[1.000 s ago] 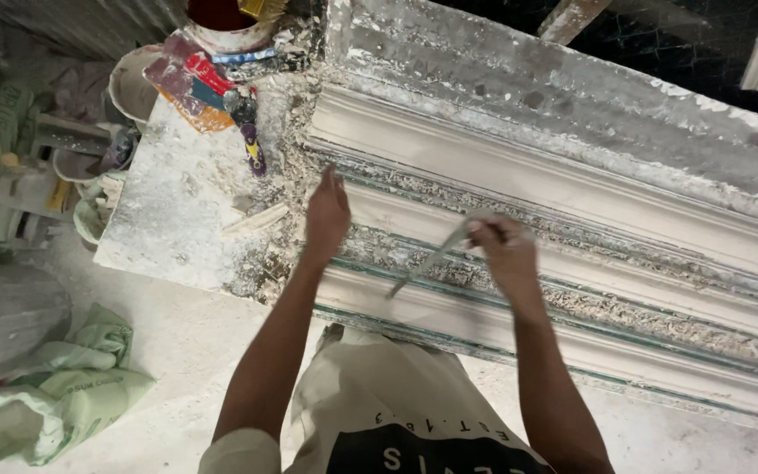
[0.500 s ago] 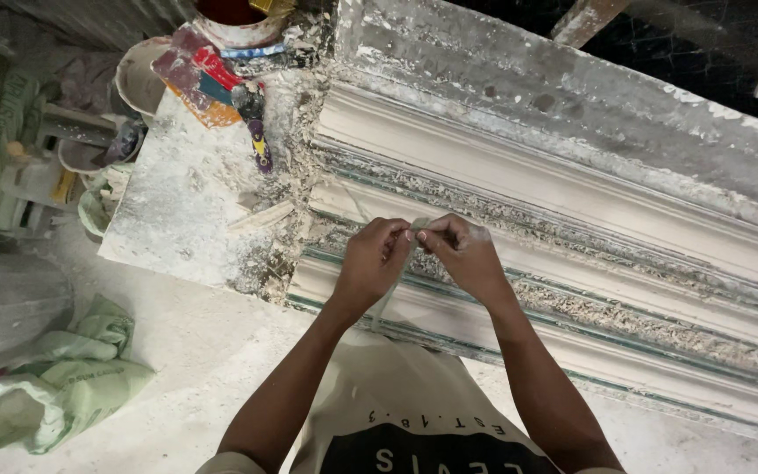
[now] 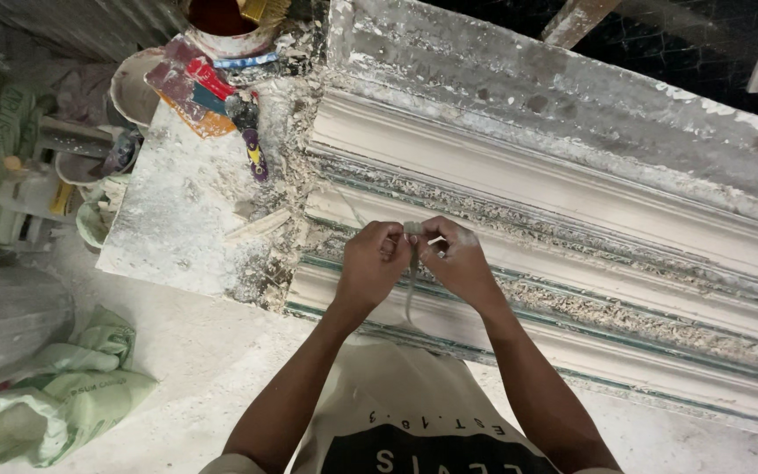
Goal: The person repairs decorative plaster moldings laid on a workbench. They pinch small pieces of soft plaster and press them into dents and grooves along the molding profiles, then use a small scraper to scrape and smooth the filled surface along the lengths of the moldings.
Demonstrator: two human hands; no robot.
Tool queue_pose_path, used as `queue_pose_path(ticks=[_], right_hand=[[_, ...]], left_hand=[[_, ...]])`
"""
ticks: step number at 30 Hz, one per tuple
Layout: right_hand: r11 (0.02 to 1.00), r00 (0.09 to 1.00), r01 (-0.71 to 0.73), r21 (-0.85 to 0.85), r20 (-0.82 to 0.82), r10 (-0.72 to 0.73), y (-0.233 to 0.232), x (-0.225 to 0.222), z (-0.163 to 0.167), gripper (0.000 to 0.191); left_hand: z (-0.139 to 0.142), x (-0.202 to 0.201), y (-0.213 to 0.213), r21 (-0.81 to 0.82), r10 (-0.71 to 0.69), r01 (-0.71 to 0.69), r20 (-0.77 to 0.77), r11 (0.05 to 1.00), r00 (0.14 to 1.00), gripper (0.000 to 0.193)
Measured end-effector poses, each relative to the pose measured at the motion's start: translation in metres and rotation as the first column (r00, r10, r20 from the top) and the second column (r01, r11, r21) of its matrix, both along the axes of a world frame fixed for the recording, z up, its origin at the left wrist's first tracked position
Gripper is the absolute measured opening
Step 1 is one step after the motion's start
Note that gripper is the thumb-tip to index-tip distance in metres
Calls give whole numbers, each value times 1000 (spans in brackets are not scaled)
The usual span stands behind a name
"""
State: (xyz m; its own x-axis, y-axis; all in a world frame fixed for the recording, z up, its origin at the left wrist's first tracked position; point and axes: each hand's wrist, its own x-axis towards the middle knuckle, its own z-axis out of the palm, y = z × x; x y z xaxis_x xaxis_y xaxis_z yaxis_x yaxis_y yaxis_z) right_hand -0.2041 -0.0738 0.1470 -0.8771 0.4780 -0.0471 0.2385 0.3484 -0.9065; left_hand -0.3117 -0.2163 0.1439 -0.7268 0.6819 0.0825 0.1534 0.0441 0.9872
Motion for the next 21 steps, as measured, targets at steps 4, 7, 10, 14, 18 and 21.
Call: queue_pose_path(ticks=[4,7,10,14,18,21], right_hand=[[989,999,-18,145,-44,24,-4,-1,-6,16],[975,988,-71,213,-120,98,-5,2,-17,13],[984,930,-62,164,-348,117,8,13,-22,9],[843,722,348,-409,-456,-520,79,60,12,28],[756,355,382,-532,-670,-652,129,116,54,7],[592,274,491,-639,-532,-802,132,119,58,11]], left_hand=[[-19,-1,3,-20,38,-40,-95,999,995,16],[-56,-12,10,-12,17,-18,-44,1000,999,10],[-107,-39,11,-235,139,-98,163,967,977,11],[-167,-86,-14,-279,361,-400,-183,873,914,12],[-189,-97,-34,-345,373,-447,-262,825,890,14],[-188,-95,-29,-300,315,-465,-434,833,844,17]])
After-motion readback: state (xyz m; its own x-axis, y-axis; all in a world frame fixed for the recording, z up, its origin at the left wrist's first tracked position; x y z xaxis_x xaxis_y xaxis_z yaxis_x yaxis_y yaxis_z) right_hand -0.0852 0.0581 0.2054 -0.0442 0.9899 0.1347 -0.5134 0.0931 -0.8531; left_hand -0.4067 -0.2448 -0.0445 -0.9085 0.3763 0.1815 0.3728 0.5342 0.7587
